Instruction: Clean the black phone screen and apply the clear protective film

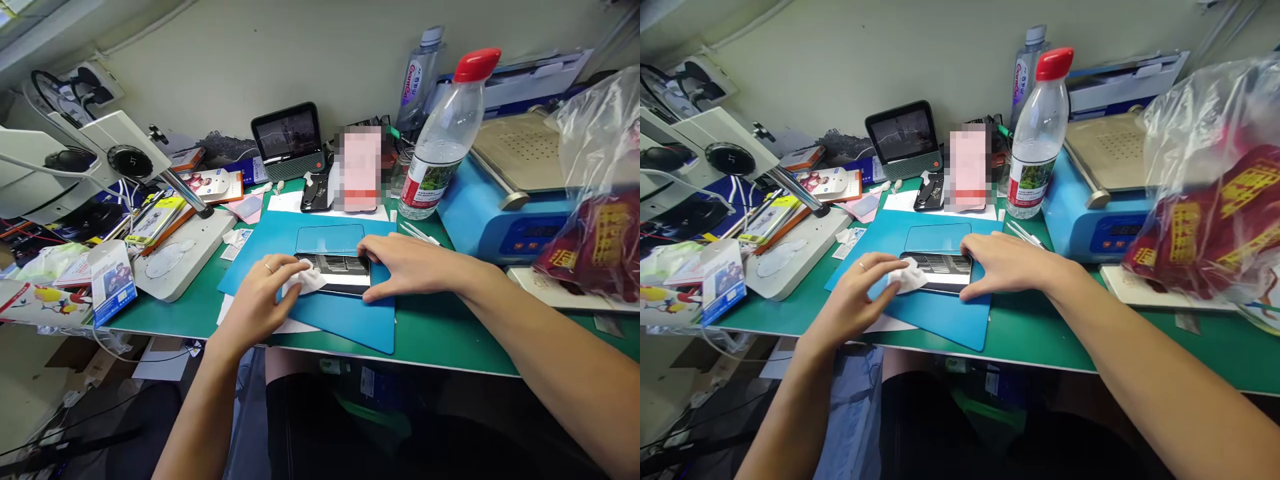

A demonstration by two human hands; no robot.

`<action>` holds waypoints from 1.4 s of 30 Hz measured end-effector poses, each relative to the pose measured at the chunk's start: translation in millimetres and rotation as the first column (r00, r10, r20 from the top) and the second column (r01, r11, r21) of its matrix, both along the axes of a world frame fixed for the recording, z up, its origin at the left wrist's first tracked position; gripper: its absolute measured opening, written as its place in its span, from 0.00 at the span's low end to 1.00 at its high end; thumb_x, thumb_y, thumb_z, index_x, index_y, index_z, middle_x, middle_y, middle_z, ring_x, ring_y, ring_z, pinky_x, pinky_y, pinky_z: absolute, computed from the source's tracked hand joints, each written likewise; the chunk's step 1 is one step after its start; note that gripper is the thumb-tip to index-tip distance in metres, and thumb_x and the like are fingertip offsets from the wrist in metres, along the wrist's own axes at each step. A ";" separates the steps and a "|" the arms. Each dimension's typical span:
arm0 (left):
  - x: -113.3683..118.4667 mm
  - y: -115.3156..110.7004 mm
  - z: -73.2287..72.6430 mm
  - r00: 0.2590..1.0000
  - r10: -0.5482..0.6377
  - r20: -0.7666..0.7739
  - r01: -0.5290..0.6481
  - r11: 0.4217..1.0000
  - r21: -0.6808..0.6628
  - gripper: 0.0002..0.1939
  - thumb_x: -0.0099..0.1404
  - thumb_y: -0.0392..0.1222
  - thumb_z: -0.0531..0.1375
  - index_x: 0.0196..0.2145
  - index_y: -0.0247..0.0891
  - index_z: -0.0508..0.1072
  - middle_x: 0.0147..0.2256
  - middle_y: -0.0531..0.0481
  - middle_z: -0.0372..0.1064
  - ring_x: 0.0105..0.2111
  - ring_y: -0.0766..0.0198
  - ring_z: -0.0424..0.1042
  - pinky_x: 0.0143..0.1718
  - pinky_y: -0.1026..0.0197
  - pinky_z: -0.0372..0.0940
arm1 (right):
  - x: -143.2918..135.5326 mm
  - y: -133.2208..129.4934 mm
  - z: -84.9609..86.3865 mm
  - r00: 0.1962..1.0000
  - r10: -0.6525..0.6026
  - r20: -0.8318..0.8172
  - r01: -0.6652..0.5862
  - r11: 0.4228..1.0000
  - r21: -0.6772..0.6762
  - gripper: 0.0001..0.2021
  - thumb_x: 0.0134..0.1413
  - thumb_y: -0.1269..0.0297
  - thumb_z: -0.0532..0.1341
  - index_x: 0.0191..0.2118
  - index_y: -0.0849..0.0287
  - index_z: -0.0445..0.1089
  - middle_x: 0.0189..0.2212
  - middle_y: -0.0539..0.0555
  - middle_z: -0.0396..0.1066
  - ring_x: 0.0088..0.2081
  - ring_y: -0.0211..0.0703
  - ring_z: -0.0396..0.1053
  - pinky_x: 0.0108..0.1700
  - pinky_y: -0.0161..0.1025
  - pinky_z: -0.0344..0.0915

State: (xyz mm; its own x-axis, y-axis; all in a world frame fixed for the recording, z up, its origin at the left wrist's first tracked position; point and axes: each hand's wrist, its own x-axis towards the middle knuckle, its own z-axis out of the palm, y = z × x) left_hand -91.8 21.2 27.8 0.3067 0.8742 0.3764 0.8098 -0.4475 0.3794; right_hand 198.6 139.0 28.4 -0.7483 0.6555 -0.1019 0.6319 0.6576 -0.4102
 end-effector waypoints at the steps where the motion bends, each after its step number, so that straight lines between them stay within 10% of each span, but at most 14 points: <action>1: 1.9 -0.3 -6.7 1.000 0.005 -0.023 -0.006 0.999 -0.040 0.16 0.77 0.37 0.56 0.59 0.45 0.72 0.55 0.44 0.73 0.56 0.54 0.73 0.58 0.49 0.69 | -0.4 0.0 0.4 1.000 0.008 0.000 -0.008 1.000 0.004 0.37 0.43 0.28 0.67 0.48 0.54 0.70 0.43 0.59 0.78 0.43 0.61 0.73 0.38 0.47 0.62; 6: 19.0 -14.8 -29.8 0.976 0.188 -0.111 -0.196 0.978 -0.070 0.23 0.80 0.50 0.51 0.65 0.38 0.68 0.66 0.37 0.66 0.66 0.46 0.66 0.67 0.42 0.63 | -6.6 -3.8 1.2 0.999 0.020 0.026 -0.022 0.997 0.079 0.38 0.42 0.22 0.64 0.44 0.54 0.70 0.41 0.58 0.78 0.39 0.59 0.74 0.36 0.46 0.60; 12: 24.0 -35.1 -38.1 0.962 0.128 -0.240 -0.163 0.978 -0.130 0.35 0.80 0.59 0.48 0.75 0.35 0.52 0.75 0.36 0.49 0.75 0.47 0.49 0.73 0.40 0.53 | -12.6 -9.0 -0.1 0.999 0.033 0.031 -0.037 0.989 0.141 0.32 0.48 0.28 0.64 0.43 0.54 0.68 0.39 0.57 0.78 0.37 0.57 0.74 0.34 0.45 0.58; 21: 26.0 -6.6 -31.7 0.959 0.074 -0.274 -0.135 0.968 -0.212 0.41 0.79 0.63 0.45 0.75 0.28 0.51 0.76 0.33 0.43 0.77 0.45 0.39 0.75 0.38 0.47 | -13.0 -6.0 -4.8 0.994 0.094 -0.058 -0.085 0.985 0.149 0.38 0.46 0.25 0.65 0.46 0.57 0.72 0.42 0.61 0.75 0.40 0.58 0.73 0.37 0.47 0.63; 32: 100.0 -18.8 -30.0 0.944 -0.044 -0.327 -0.014 0.985 -0.173 0.41 0.78 0.63 0.49 0.76 0.30 0.51 0.75 0.34 0.46 0.76 0.44 0.42 0.75 0.39 0.50 | -13.4 -10.6 -11.9 0.961 0.234 -0.147 -0.198 0.954 0.224 0.33 0.54 0.38 0.67 0.53 0.62 0.74 0.45 0.64 0.71 0.45 0.59 0.68 0.46 0.53 0.67; 42: 102.9 0.5 -21.3 0.949 -0.079 -0.307 0.020 0.982 -0.189 0.39 0.79 0.64 0.40 0.73 0.34 0.58 0.74 0.40 0.51 0.75 0.50 0.49 0.76 0.38 0.45 | -5.0 4.1 -14.7 0.958 0.135 -0.252 -0.145 0.989 -0.022 0.47 0.55 0.27 0.58 0.68 0.61 0.66 0.56 0.66 0.70 0.57 0.63 0.69 0.57 0.56 0.66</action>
